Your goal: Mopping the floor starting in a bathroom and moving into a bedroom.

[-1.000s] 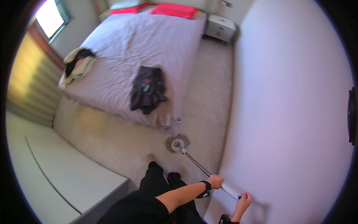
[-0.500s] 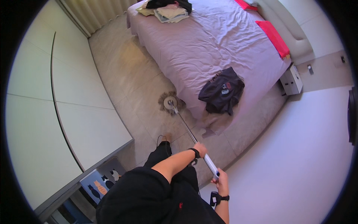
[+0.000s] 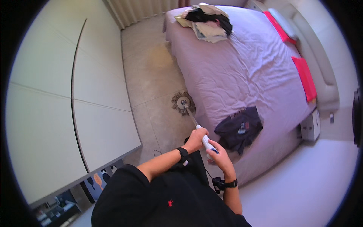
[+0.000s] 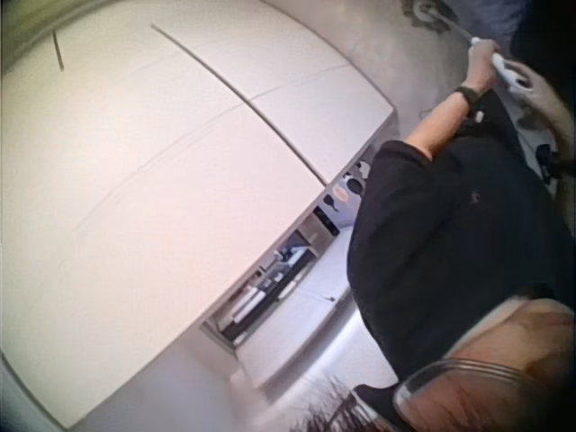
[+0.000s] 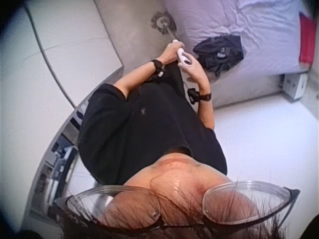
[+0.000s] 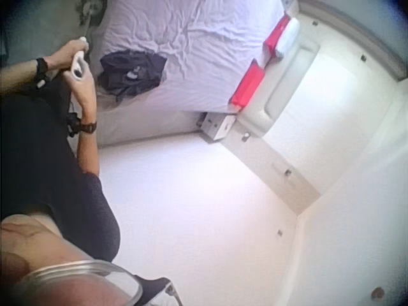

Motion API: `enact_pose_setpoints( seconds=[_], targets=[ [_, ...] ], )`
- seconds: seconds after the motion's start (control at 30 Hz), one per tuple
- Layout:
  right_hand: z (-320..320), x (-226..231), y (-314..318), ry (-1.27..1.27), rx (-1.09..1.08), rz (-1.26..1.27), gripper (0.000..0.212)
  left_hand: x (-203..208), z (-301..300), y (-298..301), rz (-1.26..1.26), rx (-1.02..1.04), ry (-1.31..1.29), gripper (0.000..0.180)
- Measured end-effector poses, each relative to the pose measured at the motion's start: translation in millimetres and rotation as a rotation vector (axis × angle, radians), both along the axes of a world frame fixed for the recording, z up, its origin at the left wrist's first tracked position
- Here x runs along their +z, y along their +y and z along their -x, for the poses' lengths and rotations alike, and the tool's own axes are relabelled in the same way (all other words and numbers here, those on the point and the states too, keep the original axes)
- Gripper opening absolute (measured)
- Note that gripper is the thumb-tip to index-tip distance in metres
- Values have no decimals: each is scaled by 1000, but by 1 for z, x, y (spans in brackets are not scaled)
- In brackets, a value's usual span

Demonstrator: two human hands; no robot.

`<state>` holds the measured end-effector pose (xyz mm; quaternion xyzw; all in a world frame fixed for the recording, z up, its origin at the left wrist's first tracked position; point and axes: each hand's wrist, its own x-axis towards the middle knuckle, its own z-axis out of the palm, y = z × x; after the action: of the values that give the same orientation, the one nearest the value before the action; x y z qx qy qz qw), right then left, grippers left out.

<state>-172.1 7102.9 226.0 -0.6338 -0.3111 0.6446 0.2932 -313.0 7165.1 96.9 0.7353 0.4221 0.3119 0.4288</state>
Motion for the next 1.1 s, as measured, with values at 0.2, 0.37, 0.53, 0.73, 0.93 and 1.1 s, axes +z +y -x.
enact_pose_setpoints(
  seconds=[0.2, 0.37, 0.53, 0.73, 0.93, 1.1],
  targets=[
    [0, 53, 130, -221, 886, -422, 63, 27, 33, 80, 102, -9, 61, 25],
    [46, 20, 215, -220, 994, -997, 34, 35, 52, 114, 83, 167, -198, 32],
    [135, 26, 288, 221, 909, -814, 21, 21, 70, 166, 217, 775, -828, 29],
    [227, 37, 369, -90, 452, -748, 19, 72, 161, 283, -156, 663, -303, 18],
    [248, 189, 464, 295, 340, -1155, 83, 209, 258, 410, 90, -280, -790, 50],
    [274, 195, 485, -36, 172, -1166, 63, 224, 257, 393, -238, 340, -595, 36]
  ],
)
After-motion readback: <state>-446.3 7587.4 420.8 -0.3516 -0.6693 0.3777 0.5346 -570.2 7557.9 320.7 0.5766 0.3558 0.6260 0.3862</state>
